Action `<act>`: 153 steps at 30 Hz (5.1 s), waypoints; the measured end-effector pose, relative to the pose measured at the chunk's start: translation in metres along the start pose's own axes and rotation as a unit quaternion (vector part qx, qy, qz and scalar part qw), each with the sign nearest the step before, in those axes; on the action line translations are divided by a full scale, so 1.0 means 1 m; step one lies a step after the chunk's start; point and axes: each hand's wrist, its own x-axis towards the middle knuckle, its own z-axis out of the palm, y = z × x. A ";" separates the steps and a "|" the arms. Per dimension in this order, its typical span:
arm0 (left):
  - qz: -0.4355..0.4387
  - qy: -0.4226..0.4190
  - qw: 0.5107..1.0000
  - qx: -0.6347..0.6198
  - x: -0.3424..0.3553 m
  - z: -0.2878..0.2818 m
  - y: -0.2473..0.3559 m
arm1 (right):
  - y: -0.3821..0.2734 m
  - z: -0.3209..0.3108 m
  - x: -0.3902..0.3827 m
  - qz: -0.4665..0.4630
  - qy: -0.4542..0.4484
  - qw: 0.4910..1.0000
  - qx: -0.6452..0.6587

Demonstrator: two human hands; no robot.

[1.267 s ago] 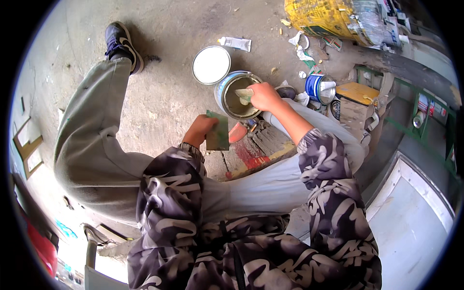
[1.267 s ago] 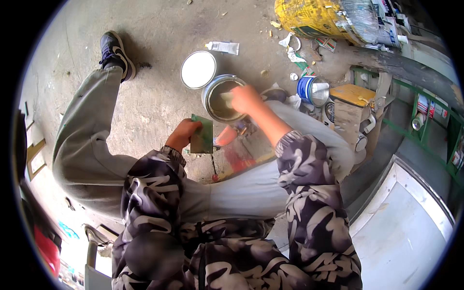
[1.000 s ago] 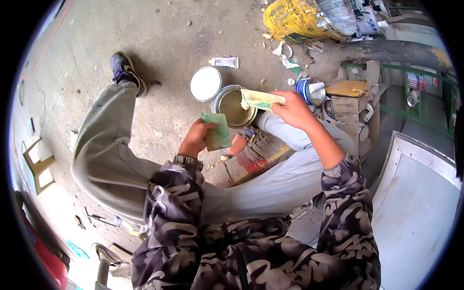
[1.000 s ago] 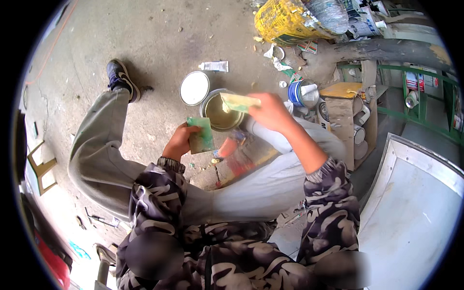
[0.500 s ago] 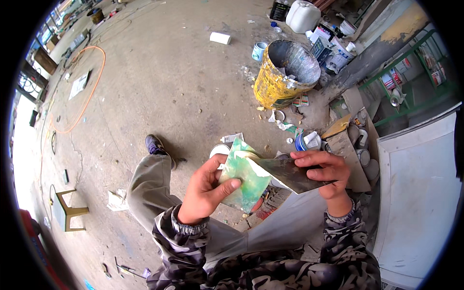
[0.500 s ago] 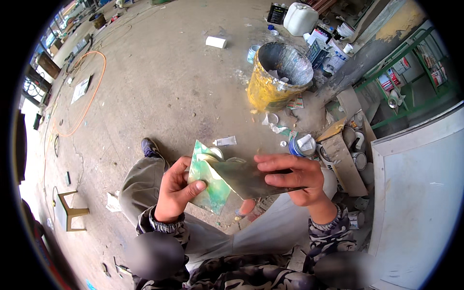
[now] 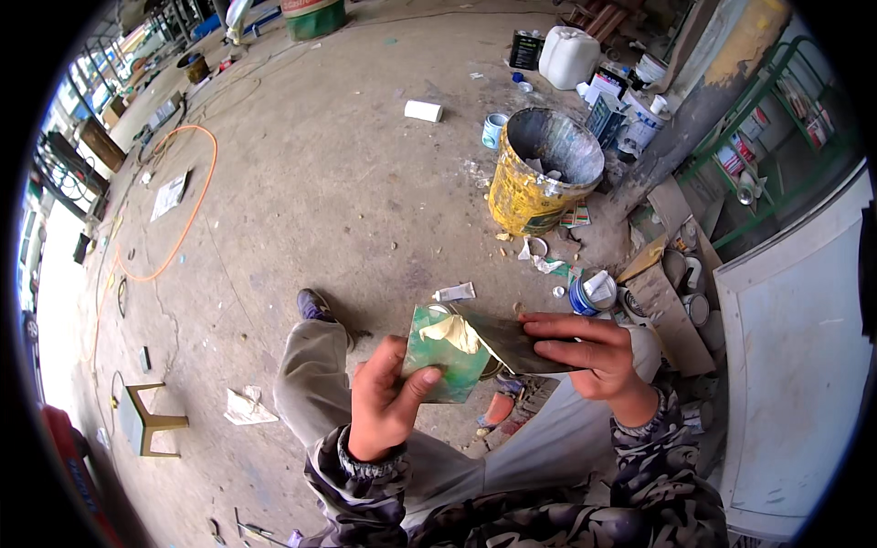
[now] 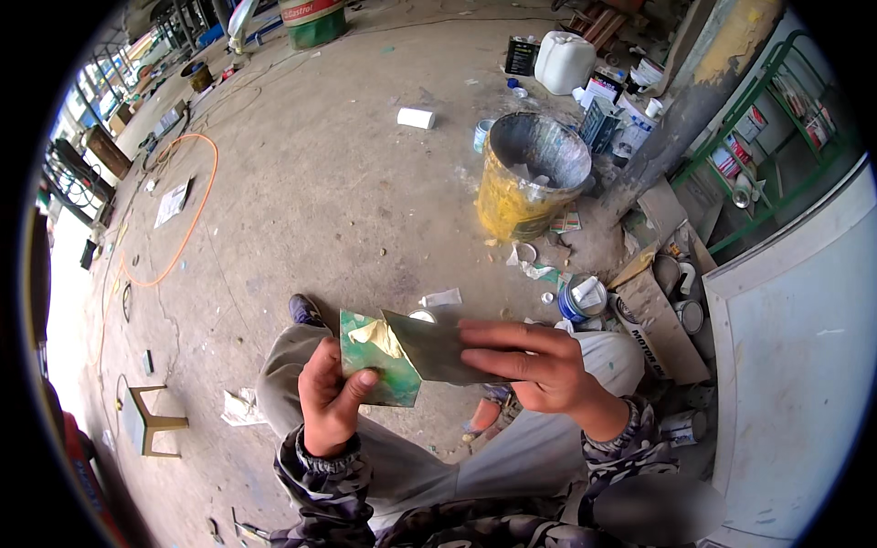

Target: The person mixes body filler with a hardener on a plastic card, then applies the mixture to a damaged area on the rear quarter panel of a red car using a spreader. The person smooths the filler over the affected area.

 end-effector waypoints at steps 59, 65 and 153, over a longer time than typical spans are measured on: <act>-0.040 0.174 0.978 -0.111 0.017 -0.059 -0.085 | 0.134 0.016 -0.091 0.486 0.007 0.864 0.133; -0.137 0.140 0.973 -0.125 0.019 -0.114 -0.141 | 0.198 0.062 -0.126 0.442 -0.178 0.871 -0.120; -0.218 0.156 0.952 -0.149 0.014 -0.060 -0.251 | 0.200 0.094 -0.087 0.516 -0.289 0.804 -0.067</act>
